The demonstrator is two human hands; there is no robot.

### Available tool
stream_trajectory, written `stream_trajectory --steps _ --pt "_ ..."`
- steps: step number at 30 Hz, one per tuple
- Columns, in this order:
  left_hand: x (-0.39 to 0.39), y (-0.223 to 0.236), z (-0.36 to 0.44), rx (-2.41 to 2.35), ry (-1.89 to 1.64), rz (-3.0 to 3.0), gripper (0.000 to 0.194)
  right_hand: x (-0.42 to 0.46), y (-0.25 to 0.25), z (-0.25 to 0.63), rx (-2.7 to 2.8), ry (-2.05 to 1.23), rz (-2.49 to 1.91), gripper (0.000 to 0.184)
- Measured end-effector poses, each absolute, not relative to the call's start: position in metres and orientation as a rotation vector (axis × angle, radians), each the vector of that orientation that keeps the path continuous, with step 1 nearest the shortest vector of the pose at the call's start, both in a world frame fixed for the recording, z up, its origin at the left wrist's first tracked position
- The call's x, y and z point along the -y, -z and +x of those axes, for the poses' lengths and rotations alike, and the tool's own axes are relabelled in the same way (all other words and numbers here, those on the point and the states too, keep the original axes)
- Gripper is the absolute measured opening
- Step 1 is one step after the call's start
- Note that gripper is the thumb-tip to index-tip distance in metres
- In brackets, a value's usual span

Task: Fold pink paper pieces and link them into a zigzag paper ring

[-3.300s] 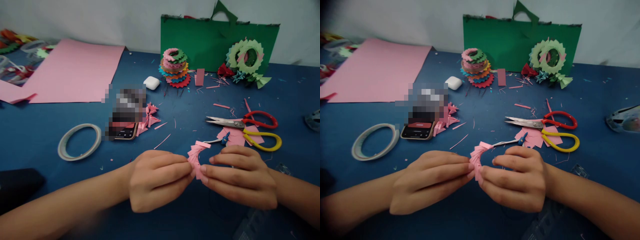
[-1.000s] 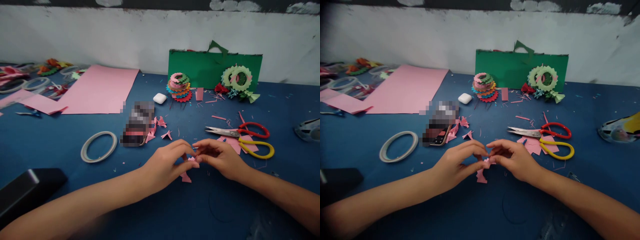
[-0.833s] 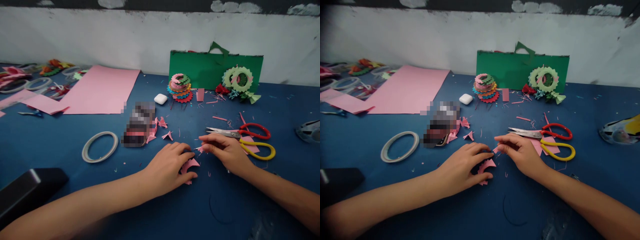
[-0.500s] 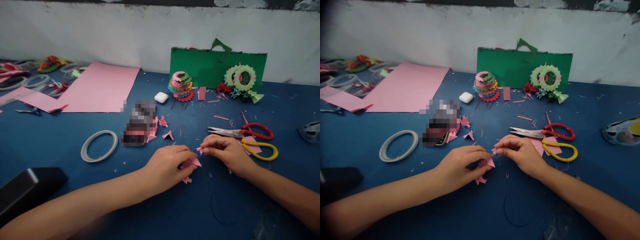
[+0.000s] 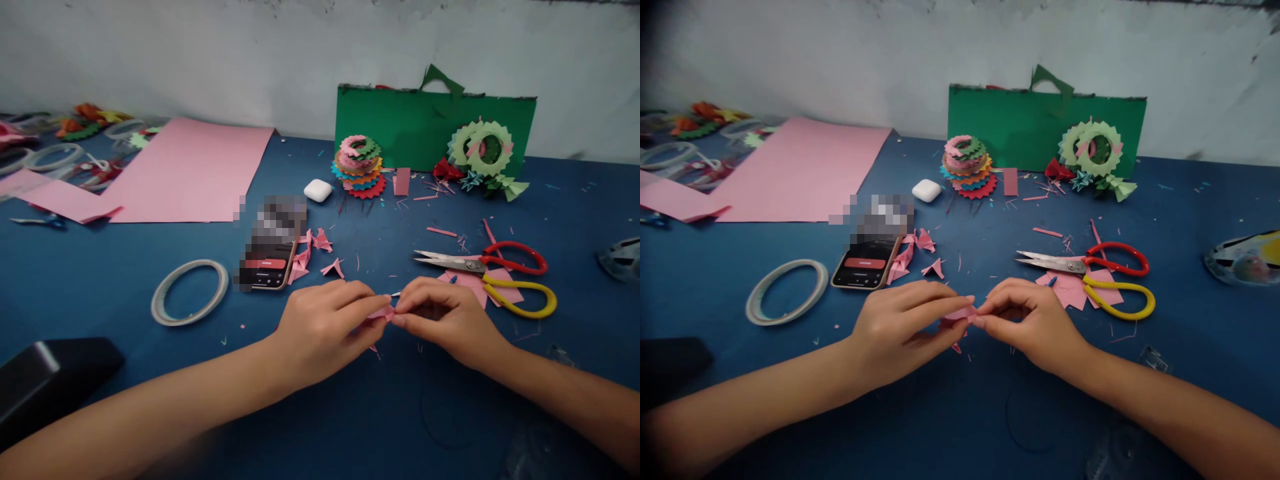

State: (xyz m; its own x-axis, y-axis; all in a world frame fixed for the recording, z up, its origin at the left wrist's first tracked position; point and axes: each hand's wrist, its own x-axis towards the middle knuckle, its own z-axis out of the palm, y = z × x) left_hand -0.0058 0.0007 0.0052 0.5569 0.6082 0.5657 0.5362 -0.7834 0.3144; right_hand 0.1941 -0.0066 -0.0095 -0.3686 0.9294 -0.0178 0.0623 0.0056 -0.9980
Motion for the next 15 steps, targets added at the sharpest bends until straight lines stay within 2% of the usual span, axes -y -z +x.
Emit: stream_trajectory --steps 15 --pt "0.0045 -0.0075 -0.0081 -0.91 -0.96 2.926 0.022 0.0099 0.0109 0.1877 1.487 -1.482 -1.048 0.016"
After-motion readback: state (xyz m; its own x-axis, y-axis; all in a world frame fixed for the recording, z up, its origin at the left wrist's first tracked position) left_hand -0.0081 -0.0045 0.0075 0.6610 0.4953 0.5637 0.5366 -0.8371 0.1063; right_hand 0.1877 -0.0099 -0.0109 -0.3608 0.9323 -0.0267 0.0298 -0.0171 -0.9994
